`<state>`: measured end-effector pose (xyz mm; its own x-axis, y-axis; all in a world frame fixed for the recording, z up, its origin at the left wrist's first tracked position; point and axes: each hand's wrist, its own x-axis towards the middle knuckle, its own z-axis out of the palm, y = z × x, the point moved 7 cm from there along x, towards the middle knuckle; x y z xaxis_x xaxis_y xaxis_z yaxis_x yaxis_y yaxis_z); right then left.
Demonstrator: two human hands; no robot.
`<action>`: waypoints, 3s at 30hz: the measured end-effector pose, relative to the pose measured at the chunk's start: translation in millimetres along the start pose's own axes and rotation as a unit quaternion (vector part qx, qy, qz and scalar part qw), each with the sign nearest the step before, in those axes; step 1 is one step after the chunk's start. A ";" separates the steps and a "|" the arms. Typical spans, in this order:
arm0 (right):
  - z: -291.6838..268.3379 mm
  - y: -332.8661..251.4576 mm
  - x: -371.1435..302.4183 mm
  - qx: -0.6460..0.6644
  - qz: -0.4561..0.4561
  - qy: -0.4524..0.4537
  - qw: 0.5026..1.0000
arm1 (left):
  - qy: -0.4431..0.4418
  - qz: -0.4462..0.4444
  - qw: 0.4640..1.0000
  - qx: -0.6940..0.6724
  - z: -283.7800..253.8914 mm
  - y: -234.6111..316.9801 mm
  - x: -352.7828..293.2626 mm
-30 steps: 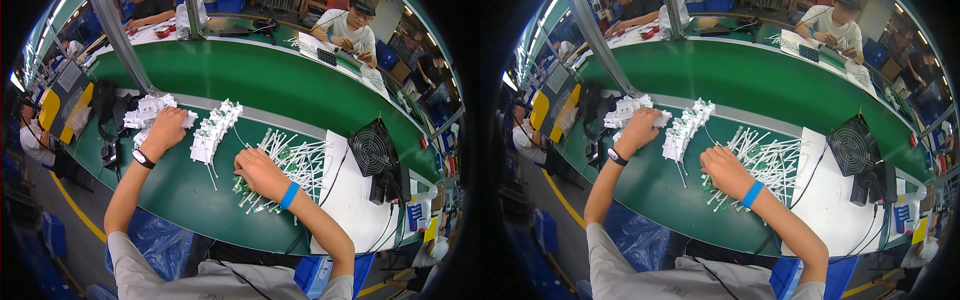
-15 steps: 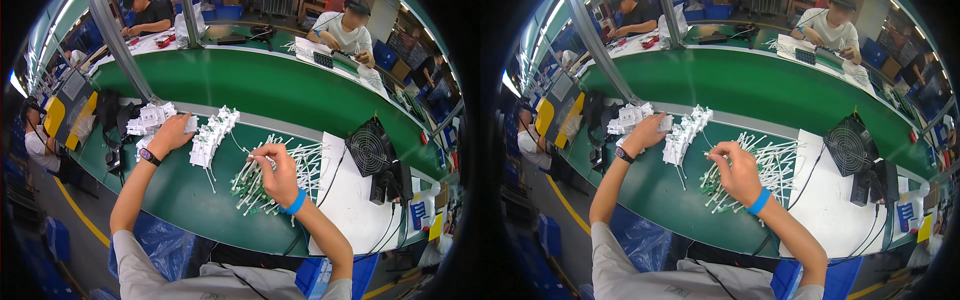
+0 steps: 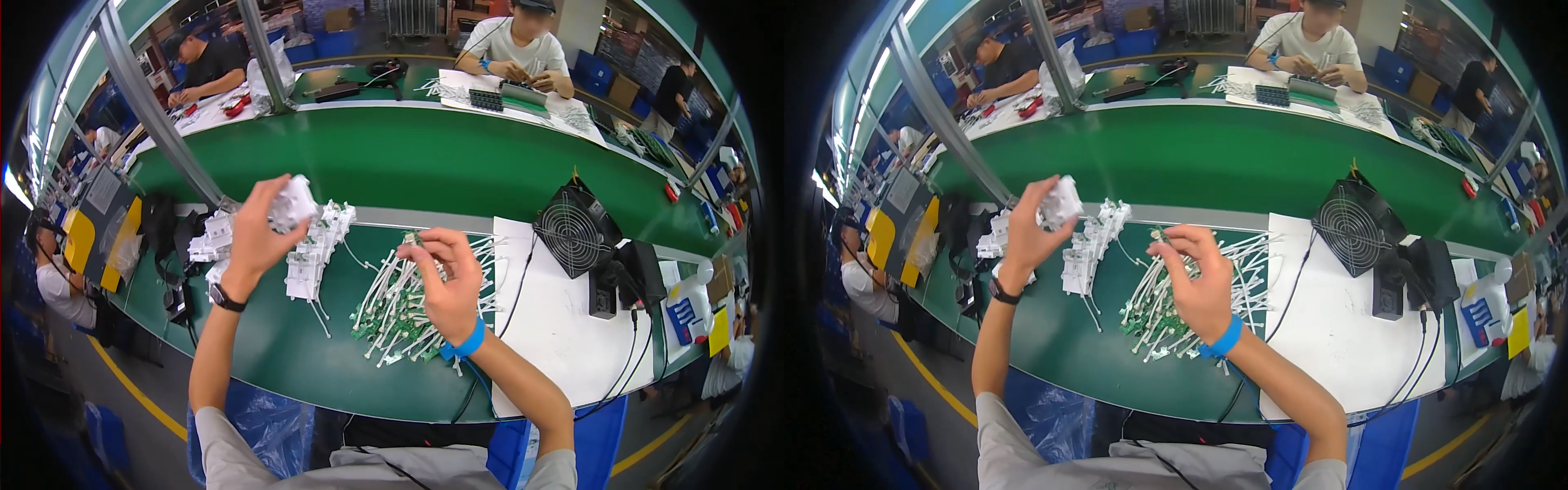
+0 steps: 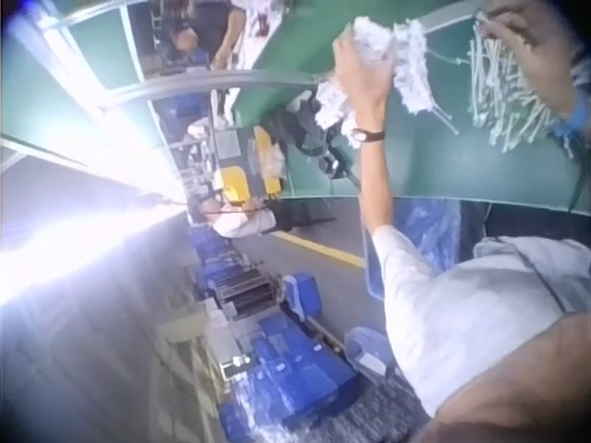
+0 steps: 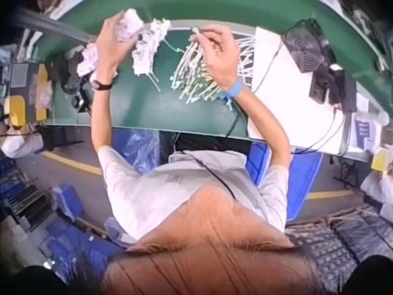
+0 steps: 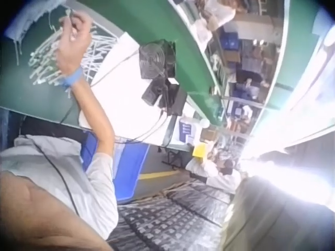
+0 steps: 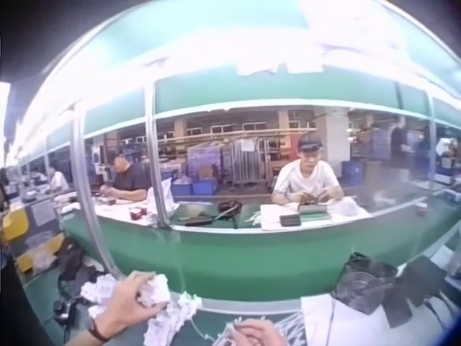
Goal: Soldering wires onto printed circuit boards for lighting components at an assembly station.
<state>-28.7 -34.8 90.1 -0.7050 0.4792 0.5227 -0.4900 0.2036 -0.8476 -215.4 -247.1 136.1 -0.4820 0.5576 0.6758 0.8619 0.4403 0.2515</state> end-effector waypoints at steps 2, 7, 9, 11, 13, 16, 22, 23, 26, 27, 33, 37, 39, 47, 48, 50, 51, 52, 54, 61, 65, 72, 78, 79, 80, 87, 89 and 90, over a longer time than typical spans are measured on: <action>-2.6 -0.5 -2.9 -0.001 0.014 -0.003 1.000 | -0.053 0.033 0.997 -0.055 8.7 38.2 3.1; -6.1 -13.4 -1.5 -0.039 -0.010 -0.045 0.998 | -0.131 0.149 0.979 -0.054 32.6 110.5 -0.1; -8.1 -16.7 -1.3 -0.080 -0.009 -0.041 0.996 | -0.137 0.195 0.970 -0.041 38.4 129.1 -5.7; -10.8 -3.9 -1.3 -0.051 0.050 -0.067 0.995 | -0.142 0.234 0.961 -0.040 44.6 145.8 -11.0; -13.0 9.5 -3.0 -0.020 0.076 -0.086 0.993 | -0.153 0.255 0.954 -0.040 51.1 157.2 -13.8; -16.2 26.0 -9.7 0.075 0.203 -0.092 0.972 | -0.171 0.274 0.946 -0.031 56.8 169.1 -14.6; -37.4 11.8 -2.1 0.136 0.142 0.012 0.980 | -0.100 0.152 0.971 -0.157 45.7 171.1 2.1; -40.3 9.4 -0.3 0.154 0.144 0.023 0.977 | -0.070 0.048 0.959 -0.269 44.3 159.3 2.9; -42.4 6.3 0.0 0.182 0.149 0.035 0.971 | -0.153 -0.184 0.796 -0.556 84.7 134.6 -12.3; -39.9 5.9 -1.5 0.195 0.165 0.034 0.966 | -0.167 -0.213 0.765 -0.584 91.6 137.2 -12.6; -37.0 14.9 -9.0 0.147 0.165 -0.001 0.975 | -0.142 -0.325 0.689 -0.633 110.5 131.4 -13.5; -54.9 8.5 -4.4 0.059 0.085 0.043 0.994 | -0.119 -0.314 0.715 -0.613 111.0 120.8 -5.6; -63.6 4.7 0.2 0.049 0.084 0.045 0.994 | -0.128 -0.310 0.737 -0.586 112.0 122.8 -7.8; -69.1 -17.8 16.0 -0.056 0.055 -0.006 0.997 | -0.178 -0.282 0.796 -0.506 124.6 122.2 -23.0; -68.5 -17.9 16.4 -0.056 0.056 -0.007 0.997 | -0.183 -0.274 0.807 -0.490 121.8 124.5 -22.4; -62.7 -19.1 16.5 -0.112 0.046 -0.046 0.992 | -0.180 -0.259 0.818 -0.481 119.4 127.6 -21.8; -62.6 -18.0 16.2 -0.114 0.046 -0.045 0.991 | -0.177 -0.242 0.829 -0.472 117.3 129.8 -20.4; -62.6 -14.4 15.4 -0.116 0.055 -0.044 0.991 | -0.177 -0.242 0.828 -0.473 115.2 130.8 -19.7; -63.2 -10.9 14.7 -0.118 0.063 -0.044 0.990 | -0.211 -0.212 0.838 -0.457 112.2 137.1 -17.5; -64.7 2.4 11.4 -0.133 0.114 -0.096 0.980 | -0.206 -0.211 0.834 -0.466 111.2 136.3 -17.3; -62.2 6.2 11.3 -0.110 0.145 -0.143 0.973 | -0.209 -0.201 0.839 -0.461 113.8 133.0 -21.9; -62.1 18.4 6.3 -0.043 0.202 -0.156 0.966 | -0.207 -0.196 0.845 -0.453 115.2 132.6 -23.8; -60.1 23.3 3.7 -0.071 0.195 -0.180 0.961 | -0.214 -0.199 0.841 -0.456 113.0 135.3 -23.9; -61.3 25.1 3.0 -0.081 0.202 -0.178 0.960 | -0.215 -0.198 0.841 -0.456 113.2 135.9 -23.9; -61.9 27.6 1.9 -0.089 0.209 -0.177 0.957 | -0.221 -0.202 0.839 -0.454 114.3 136.0 -25.2; -64.2 32.8 -1.9 -0.088 0.227 -0.177 0.954 | -0.263 -0.172 0.846 -0.431 116.2 142.6 -28.6; -66.2 35.8 -3.5 -0.086 0.247 -0.178 0.949 | -0.262 -0.166 0.844 -0.437 115.8 146.0 -28.6; -66.3 35.1 -4.0 -0.087 0.247 -0.177 0.949 | -0.260 -0.160 0.843 -0.443 115.1 148.0 -28.0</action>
<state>-9.1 27.0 52.2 -0.9699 0.2418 0.0297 0.0149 0.1808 -0.9834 -92.4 -116.6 74.6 -0.5179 0.8443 0.1379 0.3432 0.0573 0.9375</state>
